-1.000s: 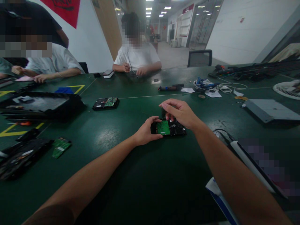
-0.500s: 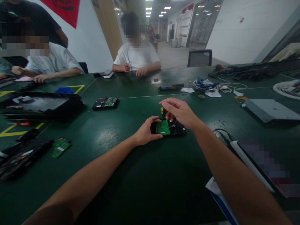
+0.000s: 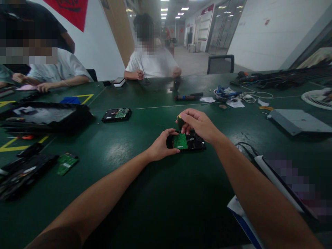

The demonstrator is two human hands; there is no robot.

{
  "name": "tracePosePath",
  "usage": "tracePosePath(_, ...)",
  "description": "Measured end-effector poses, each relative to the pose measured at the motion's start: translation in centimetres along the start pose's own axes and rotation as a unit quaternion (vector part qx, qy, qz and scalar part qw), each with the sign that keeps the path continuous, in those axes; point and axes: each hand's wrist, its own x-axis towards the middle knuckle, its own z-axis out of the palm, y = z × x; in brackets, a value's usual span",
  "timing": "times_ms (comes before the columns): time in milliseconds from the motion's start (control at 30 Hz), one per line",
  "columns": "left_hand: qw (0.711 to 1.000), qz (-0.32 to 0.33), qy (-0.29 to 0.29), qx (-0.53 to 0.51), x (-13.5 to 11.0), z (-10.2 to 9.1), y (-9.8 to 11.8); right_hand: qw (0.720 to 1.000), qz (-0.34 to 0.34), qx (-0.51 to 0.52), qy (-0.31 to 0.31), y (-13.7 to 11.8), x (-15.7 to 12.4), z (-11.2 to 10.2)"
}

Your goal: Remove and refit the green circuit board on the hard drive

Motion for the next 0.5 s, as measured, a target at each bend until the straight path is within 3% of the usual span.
tracePosePath(200, 1.000, 0.012, 0.001, -0.008, -0.03, 0.10, -0.37, 0.999, -0.021, -0.048, 0.011, -0.18, -0.13, -0.11)
tracePosePath(500, 1.000, 0.007, 0.008, -0.010, -0.02, 0.16, -0.16, 1.000, 0.016, 0.017, 0.006, 0.01, 0.05, 0.04)
